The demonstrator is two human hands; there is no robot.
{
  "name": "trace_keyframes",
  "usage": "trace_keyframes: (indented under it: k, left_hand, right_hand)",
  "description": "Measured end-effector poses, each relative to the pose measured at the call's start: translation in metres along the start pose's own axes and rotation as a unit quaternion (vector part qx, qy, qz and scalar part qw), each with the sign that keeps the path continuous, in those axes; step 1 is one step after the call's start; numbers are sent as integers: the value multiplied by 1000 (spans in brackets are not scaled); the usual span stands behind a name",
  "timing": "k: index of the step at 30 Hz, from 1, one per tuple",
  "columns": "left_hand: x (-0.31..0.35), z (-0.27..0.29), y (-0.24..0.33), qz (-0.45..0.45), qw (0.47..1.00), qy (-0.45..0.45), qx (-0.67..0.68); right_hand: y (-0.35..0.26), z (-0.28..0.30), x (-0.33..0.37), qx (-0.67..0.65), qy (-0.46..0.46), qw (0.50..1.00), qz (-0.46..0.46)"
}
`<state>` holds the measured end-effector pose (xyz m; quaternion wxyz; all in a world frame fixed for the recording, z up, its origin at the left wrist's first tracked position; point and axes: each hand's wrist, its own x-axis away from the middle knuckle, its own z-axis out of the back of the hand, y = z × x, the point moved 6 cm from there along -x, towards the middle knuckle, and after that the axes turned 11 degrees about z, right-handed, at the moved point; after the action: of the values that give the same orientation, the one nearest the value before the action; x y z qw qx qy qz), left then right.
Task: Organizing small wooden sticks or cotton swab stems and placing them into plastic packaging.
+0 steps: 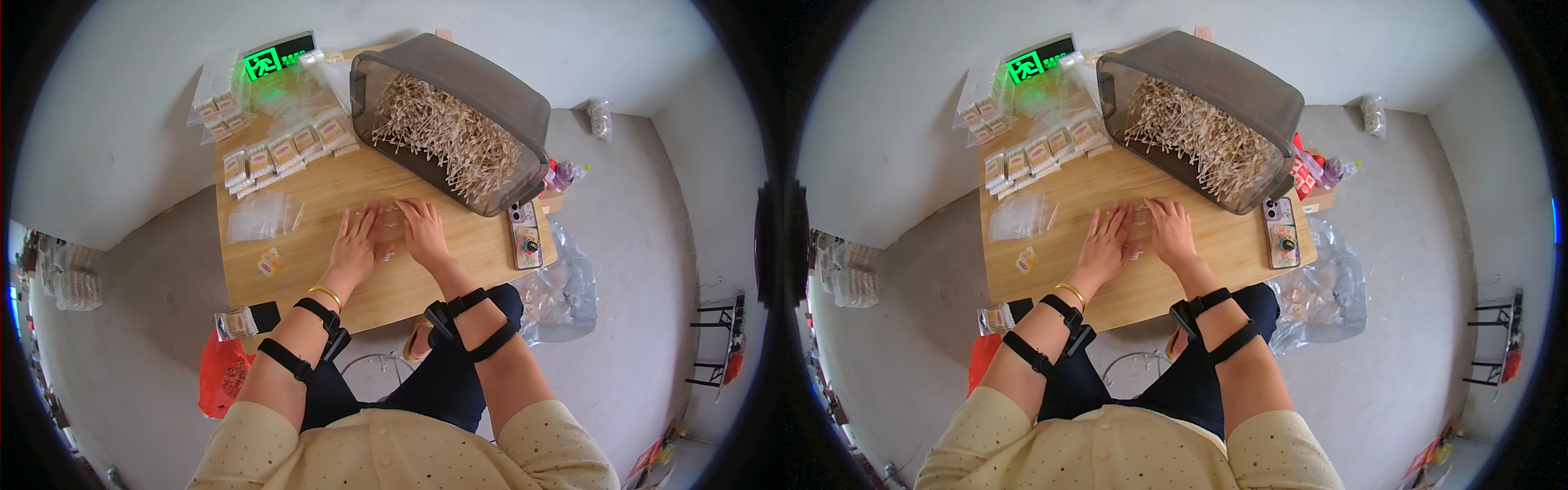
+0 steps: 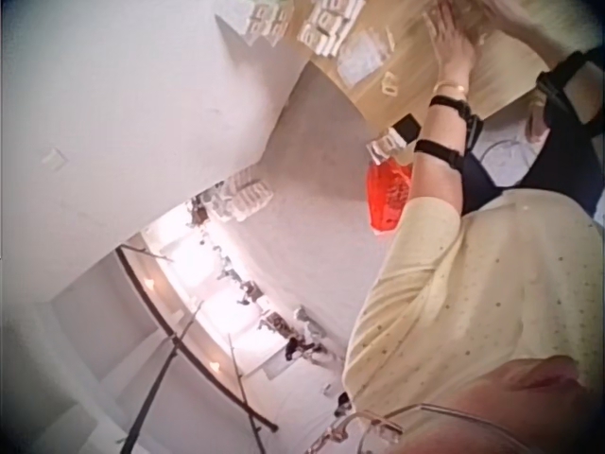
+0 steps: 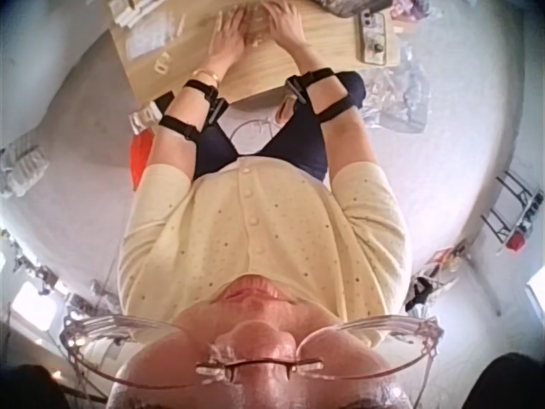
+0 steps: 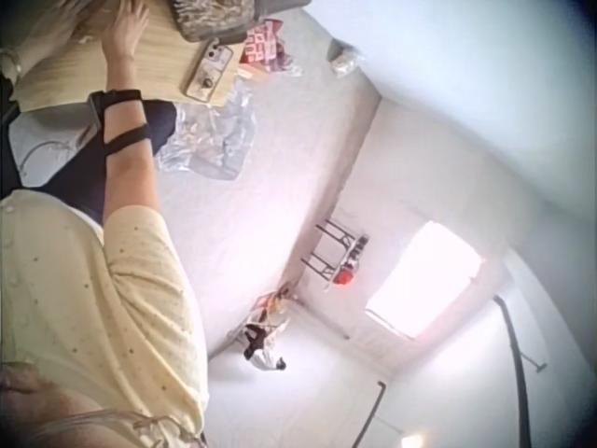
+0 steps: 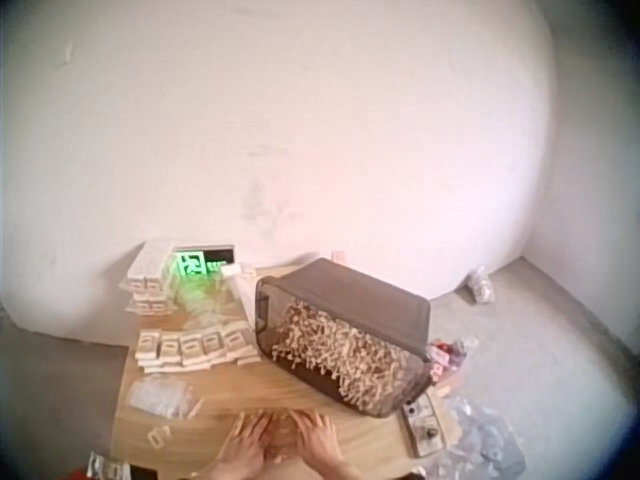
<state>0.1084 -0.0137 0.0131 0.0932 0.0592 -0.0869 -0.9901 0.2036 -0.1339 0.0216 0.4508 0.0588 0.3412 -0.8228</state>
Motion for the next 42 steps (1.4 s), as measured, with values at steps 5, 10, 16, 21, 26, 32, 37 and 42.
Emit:
trace_keyframes:
  k: [5, 10, 16, 21, 26, 32, 37, 42]
  left_hand:
    - [26, 12, -1, -29, 999, -29, 2]
    - [54, 17, 3, -18, 998, -56, -13]
    - [64, 5, 2, -16, 998, -67, -7]
    - [53, 3, 9, 14, 999, -36, 17]
    - [35, 1, 6, 52, 996, -59, -48]
    - [29, 3, -4, 34, 999, -17, 7]
    - [41, 3, -6, 4, 999, -29, -28]
    - [50, 10, -5, -28, 998, -18, -52]
  right_hand:
    - [-5, -16, -3, 12, -57, 998, 11]
    - [-20, -31, 4, -55, -118, 990, 47]
    - [-22, -34, 6, -99, -108, 988, 53]
    - [-16, -31, -5, -152, -38, 987, 20]
    - [-3, -14, -5, -149, 50, 987, -28]
    - [5, 3, 10, -108, 80, 990, -52]
    - [3, 4, 15, -97, 82, 990, -54]
    - [2, 3, 17, -97, 85, 990, -52]
